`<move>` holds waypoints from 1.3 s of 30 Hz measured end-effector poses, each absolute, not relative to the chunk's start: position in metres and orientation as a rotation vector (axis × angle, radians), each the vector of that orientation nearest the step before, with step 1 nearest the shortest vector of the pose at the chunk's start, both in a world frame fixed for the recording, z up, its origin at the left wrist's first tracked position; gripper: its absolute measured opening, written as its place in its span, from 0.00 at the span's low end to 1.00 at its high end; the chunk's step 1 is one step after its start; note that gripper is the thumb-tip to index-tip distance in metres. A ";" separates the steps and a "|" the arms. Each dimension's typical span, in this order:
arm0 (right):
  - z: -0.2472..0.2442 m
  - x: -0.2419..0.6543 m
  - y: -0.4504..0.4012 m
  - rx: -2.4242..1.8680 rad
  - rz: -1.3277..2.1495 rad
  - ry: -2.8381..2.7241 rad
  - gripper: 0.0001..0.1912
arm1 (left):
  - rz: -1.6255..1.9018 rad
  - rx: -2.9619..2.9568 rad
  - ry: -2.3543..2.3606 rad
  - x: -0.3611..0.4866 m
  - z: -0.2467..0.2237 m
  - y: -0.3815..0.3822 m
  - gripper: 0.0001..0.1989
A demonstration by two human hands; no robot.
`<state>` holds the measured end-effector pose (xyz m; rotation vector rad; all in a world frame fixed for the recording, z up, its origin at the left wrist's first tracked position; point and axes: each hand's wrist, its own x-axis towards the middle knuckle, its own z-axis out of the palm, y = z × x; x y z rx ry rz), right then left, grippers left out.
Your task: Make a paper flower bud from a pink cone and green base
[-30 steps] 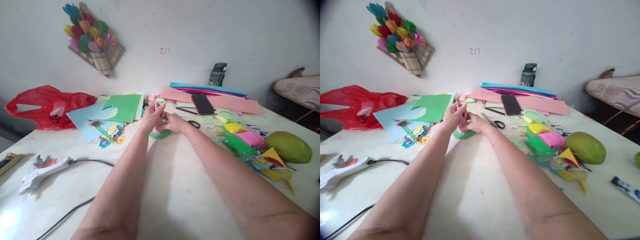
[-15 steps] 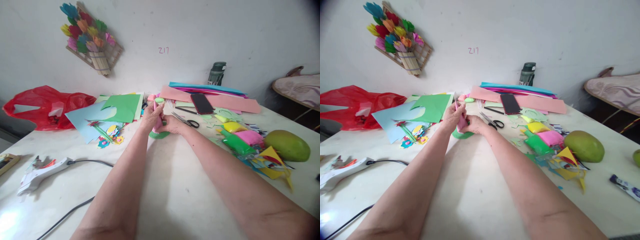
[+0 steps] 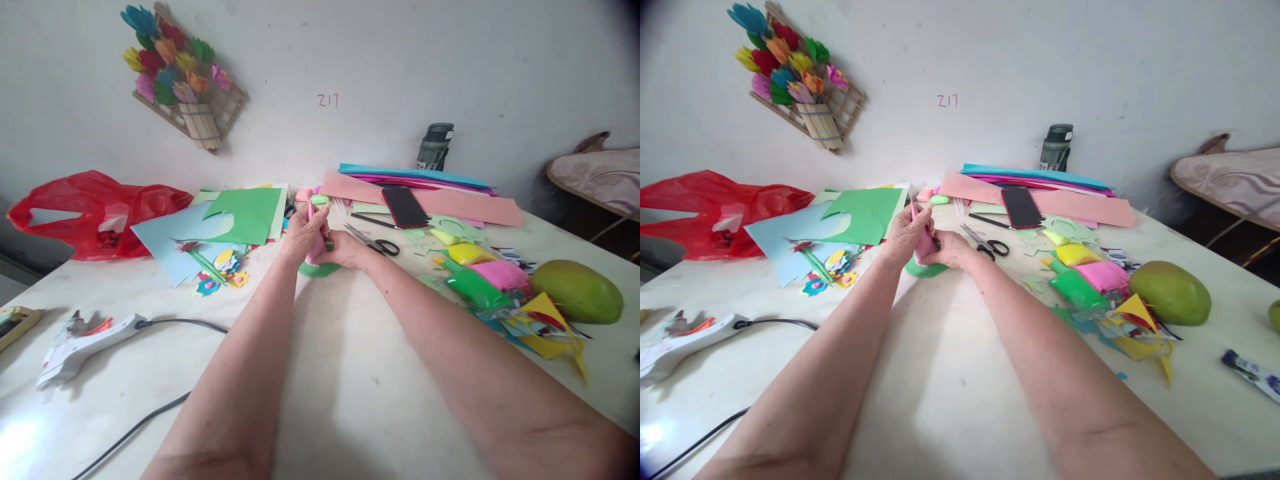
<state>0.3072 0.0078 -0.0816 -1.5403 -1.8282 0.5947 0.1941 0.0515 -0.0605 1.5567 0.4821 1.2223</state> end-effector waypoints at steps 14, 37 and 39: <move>-0.088 0.308 0.010 -1.573 0.574 -1.832 0.23 | 1.210 1.588 0.532 0.194 -0.060 0.051 0.18; -0.071 0.324 0.006 -1.440 0.671 -1.651 0.18 | 1.238 1.622 0.515 0.194 -0.060 0.052 0.17; -0.076 0.325 0.011 -1.522 0.613 -1.534 0.17 | 1.236 1.617 0.517 0.193 -0.060 0.052 0.17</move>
